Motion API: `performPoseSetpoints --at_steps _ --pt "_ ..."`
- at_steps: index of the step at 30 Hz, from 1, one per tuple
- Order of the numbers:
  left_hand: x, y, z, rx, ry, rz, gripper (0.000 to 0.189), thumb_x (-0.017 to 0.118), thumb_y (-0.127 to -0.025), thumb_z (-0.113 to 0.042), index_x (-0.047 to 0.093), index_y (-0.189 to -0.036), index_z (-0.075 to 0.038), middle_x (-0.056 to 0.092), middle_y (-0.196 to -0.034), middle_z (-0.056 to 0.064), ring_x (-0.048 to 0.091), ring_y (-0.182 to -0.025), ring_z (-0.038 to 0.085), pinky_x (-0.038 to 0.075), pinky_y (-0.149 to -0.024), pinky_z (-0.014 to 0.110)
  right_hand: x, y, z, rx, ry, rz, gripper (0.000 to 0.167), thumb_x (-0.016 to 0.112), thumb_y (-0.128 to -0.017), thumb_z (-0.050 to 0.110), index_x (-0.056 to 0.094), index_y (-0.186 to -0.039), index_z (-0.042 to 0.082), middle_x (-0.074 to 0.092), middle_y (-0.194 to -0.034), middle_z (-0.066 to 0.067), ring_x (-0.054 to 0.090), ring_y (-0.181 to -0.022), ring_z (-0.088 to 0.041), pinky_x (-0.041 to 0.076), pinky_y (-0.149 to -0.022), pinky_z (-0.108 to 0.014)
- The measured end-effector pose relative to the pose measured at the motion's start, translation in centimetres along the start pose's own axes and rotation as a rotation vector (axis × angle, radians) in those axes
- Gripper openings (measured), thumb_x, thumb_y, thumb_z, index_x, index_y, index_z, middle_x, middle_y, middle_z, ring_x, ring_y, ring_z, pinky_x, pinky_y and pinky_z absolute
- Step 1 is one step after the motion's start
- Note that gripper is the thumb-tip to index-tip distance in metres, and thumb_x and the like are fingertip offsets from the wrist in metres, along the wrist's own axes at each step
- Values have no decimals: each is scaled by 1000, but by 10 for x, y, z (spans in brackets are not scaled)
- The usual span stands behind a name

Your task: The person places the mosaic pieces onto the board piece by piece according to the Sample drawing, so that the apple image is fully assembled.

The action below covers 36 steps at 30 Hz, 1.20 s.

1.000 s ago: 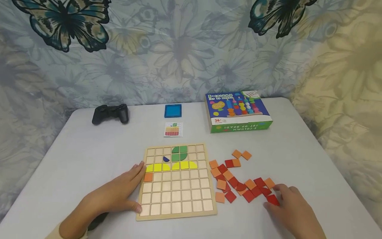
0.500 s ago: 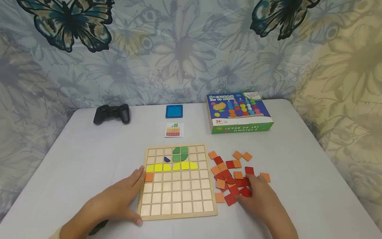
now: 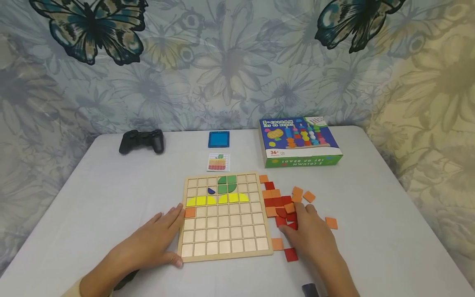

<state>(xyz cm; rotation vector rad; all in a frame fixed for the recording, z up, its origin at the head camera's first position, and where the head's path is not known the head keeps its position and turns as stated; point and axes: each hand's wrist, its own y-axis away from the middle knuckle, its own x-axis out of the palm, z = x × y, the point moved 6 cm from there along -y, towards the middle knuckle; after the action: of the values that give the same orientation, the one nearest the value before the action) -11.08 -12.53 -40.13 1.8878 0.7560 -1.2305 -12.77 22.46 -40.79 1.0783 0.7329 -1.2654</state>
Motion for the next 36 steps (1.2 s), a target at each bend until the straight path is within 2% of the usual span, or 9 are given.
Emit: performPoseSetpoints --at_steps 6,10,13,17,25,27,31,34,36 --pt "1 0 0 -6 21 7 123 75 -73 -65 21 -155 8 14 -163 24 20 -148 38 29 -114 56 -10 -2 11 -105 11 -67 77 87 -78 34 54 -139 1 50 -108 -21 55 -85 -30 53 -62 -42" --pt "0 2 -2 -3 40 8 121 75 -74 -63 22 -155 10 14 -163 26 20 -148 40 30 -113 55 -9 -5 26 -203 19 -71 54 88 -78 26 69 -124 6 53 -100 -11 54 -84 -26 52 -64 -38" --pt "0 3 -2 -1 45 11 121 75 -74 -63 21 -155 10 14 -163 26 20 -148 40 30 -113 54 -7 -10 34 -235 39 -63 40 88 -77 20 73 -112 6 57 -101 -10 55 -88 -26 56 -72 -45" --pt "0 2 -2 0 48 20 122 76 -74 -64 21 -155 8 15 -163 24 21 -148 39 31 -114 52 -6 -16 39 -250 46 -57 36 89 -76 15 73 -106 5 60 -98 -8 55 -87 -25 56 -76 -46" --pt "0 1 -1 0 46 20 133 84 -63 -64 22 -155 8 14 -163 23 18 -149 39 32 -113 52 -5 -25 44 -330 37 -31 31 89 -75 12 73 -100 5 55 -85 -1 51 -80 -20 51 -67 -34" --pt "1 1 -1 0 47 18 133 84 -62 -64 22 -155 9 14 -163 24 18 -149 39 32 -113 52 -6 -26 44 -331 35 -6 28 89 -75 12 72 -96 6 53 -82 -1 50 -78 -19 49 -63 -32" --pt "2 1 -1 -6 45 23 134 84 -62 -64 22 -155 8 13 -163 23 18 -149 38 31 -114 52 -7 -27 43 -277 -6 83 27 88 -77 15 69 -95 6 52 -79 -1 50 -73 -19 46 -58 -31" --pt "2 1 -1 -7 40 22 134 84 -62 -65 21 -155 9 13 -163 24 17 -149 39 31 -114 52 -8 -29 47 -247 -35 116 28 87 -79 16 68 -97 6 53 -77 -1 51 -71 -18 46 -56 -31" --pt "2 1 -1 -3 40 20 134 84 -62 -65 21 -155 9 13 -163 24 17 -149 39 30 -114 52 -7 -30 54 -264 -38 117 26 86 -79 16 67 -94 7 53 -76 -1 51 -70 -18 45 -56 -31"
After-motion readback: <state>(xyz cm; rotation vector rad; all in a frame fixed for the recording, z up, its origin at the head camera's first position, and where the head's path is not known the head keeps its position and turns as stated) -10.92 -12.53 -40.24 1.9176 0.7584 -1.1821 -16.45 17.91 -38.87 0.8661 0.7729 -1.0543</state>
